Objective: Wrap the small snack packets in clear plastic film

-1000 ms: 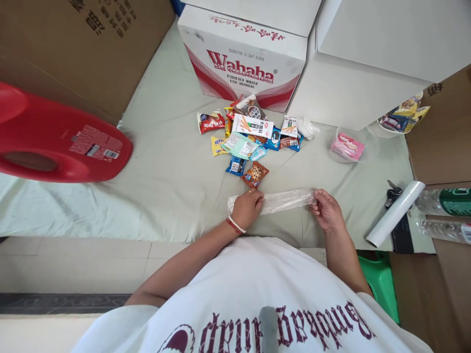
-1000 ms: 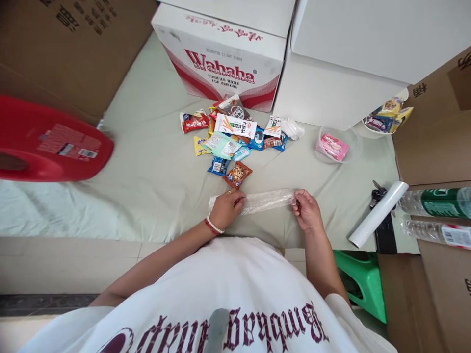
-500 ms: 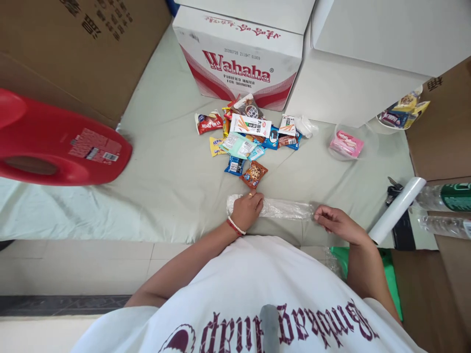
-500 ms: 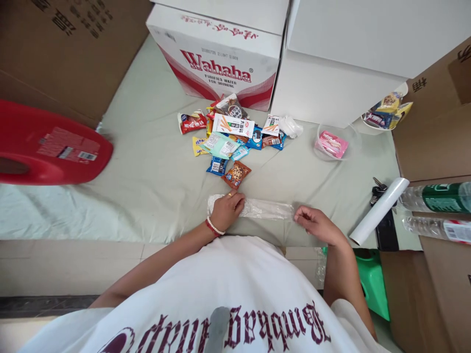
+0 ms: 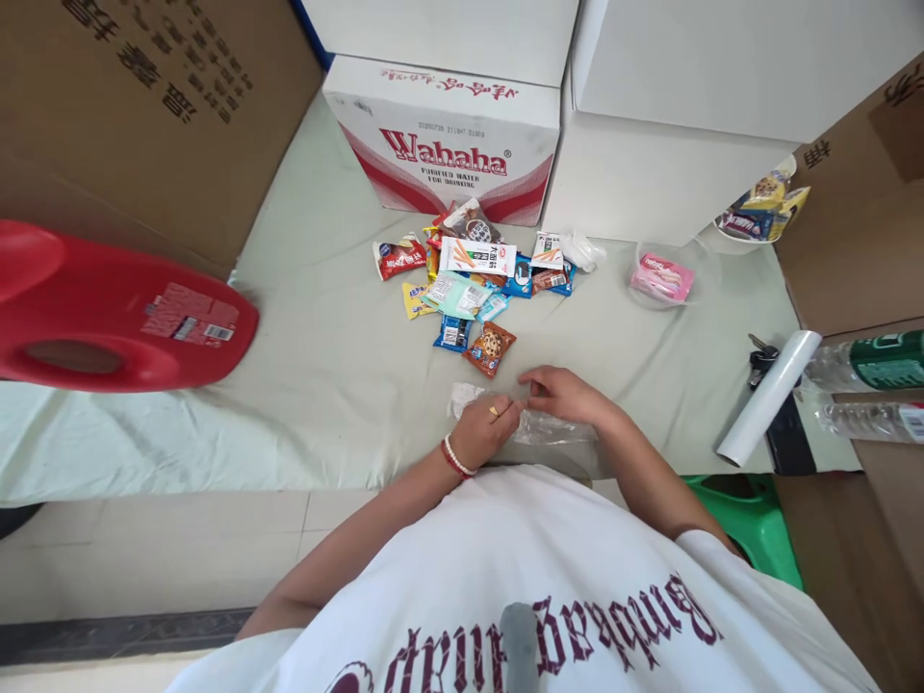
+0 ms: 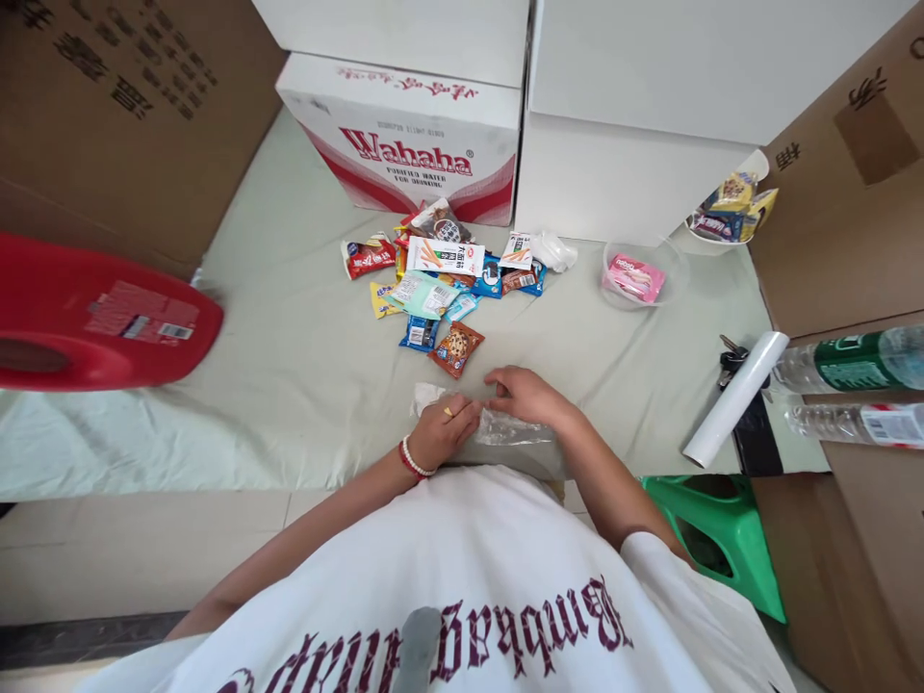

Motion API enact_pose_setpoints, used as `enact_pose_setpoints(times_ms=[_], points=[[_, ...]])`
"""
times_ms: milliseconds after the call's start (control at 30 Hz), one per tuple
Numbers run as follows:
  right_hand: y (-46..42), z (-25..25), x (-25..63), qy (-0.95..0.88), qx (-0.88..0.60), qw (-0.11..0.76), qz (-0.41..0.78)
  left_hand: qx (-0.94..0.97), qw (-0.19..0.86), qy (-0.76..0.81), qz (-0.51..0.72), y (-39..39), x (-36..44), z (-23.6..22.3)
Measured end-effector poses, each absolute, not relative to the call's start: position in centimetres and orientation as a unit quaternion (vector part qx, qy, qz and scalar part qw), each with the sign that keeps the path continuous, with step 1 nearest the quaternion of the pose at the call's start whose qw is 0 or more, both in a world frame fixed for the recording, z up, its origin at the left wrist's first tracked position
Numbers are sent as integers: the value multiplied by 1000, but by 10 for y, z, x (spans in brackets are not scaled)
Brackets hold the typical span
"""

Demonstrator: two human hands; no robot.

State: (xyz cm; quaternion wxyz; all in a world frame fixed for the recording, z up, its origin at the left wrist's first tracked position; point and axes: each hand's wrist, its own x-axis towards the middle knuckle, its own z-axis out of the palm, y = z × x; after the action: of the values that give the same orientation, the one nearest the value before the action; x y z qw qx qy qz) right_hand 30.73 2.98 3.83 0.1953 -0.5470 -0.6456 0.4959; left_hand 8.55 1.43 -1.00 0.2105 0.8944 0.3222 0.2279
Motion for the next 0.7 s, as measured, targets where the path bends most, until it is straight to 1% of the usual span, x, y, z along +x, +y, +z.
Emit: enact_pose_setpoints(times_ms=[100, 233, 333, 433, 500, 567, 700], points=[[32, 28, 308, -633, -536, 184, 527, 895, 209, 294, 263, 12, 75, -8], [25, 35, 323, -585, -558, 247, 534, 884, 230, 263, 310, 10, 66, -3], [22, 46, 323, -584, -524, 270, 559, 896, 184, 203, 348, 12, 70, 2], [23, 52, 315, -602, -430, 220, 636, 898, 120, 152, 394, 15, 76, 8], [23, 52, 311, -581, -397, 192, 684, 899, 106, 143, 401, 16, 77, 10], [24, 50, 311, -543, -425, 211, 693, 902, 103, 150, 392, 16, 75, 11], [21, 49, 317, -494, -514, 279, 644, 904, 96, 177, 378, 15, 64, 8]])
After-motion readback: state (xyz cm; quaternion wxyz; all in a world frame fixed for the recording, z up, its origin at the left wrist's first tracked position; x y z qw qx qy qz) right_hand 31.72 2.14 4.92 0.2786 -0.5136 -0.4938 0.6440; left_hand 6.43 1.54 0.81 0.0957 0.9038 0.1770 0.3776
